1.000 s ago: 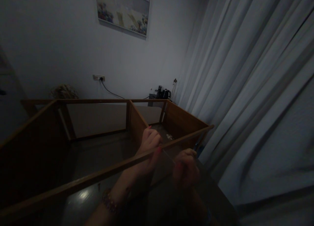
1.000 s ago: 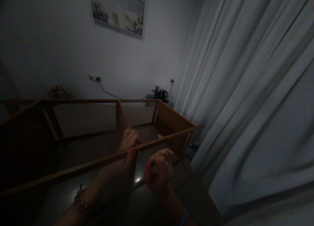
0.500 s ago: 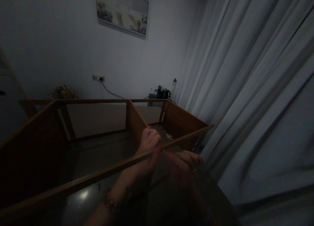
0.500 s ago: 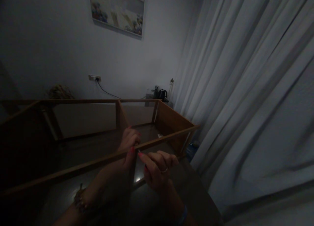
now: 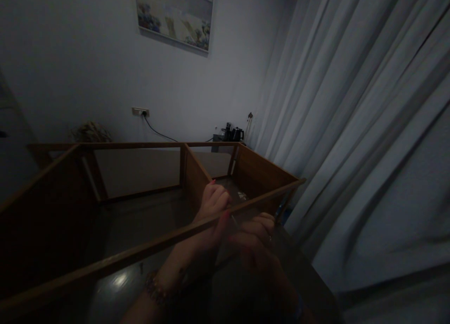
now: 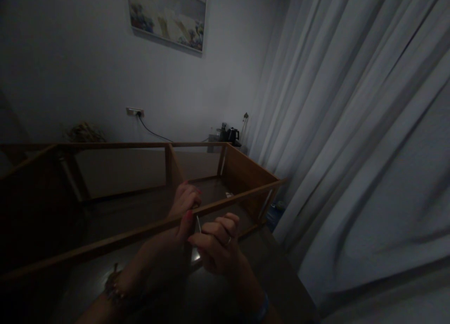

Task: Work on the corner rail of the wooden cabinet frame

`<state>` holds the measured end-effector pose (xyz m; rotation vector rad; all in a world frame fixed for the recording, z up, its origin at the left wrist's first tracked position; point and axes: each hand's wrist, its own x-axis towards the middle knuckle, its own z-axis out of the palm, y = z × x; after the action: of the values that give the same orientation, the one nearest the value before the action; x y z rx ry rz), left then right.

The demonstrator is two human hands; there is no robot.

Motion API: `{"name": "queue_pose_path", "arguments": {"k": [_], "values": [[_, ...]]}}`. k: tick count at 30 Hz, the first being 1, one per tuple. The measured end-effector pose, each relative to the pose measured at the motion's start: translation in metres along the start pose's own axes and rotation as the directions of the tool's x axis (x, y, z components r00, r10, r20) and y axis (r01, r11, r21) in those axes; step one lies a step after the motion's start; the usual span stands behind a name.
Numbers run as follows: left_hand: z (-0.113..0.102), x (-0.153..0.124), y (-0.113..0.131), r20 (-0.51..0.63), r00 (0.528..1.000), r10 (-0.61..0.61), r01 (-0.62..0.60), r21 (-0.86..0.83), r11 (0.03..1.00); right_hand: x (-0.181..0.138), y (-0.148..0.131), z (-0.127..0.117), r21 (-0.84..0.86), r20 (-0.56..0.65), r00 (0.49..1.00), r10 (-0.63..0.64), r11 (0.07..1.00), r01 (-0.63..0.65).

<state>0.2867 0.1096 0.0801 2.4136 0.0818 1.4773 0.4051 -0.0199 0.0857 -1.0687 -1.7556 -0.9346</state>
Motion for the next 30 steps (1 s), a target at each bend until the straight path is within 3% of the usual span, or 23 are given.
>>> {"name": "queue_pose_path", "arguments": {"k": [10,22,30], "values": [[0.001,0.000,0.000,-0.007,1.000,0.009,-0.009,-0.025,1.000,0.006,0.001,0.001,0.166,-0.068,0.998,-0.013,0.986,0.024],[-0.001,0.000,0.001,0.056,0.997,-0.043,0.044,-0.017,0.999,-0.014,0.005,0.009,0.165,-0.076,0.997,-0.026,0.985,0.038],[-0.001,0.001,0.002,0.048,0.997,-0.055,0.057,-0.044,0.997,-0.009,0.005,0.006,0.156,-0.075,0.996,-0.055,0.986,0.067]]}}
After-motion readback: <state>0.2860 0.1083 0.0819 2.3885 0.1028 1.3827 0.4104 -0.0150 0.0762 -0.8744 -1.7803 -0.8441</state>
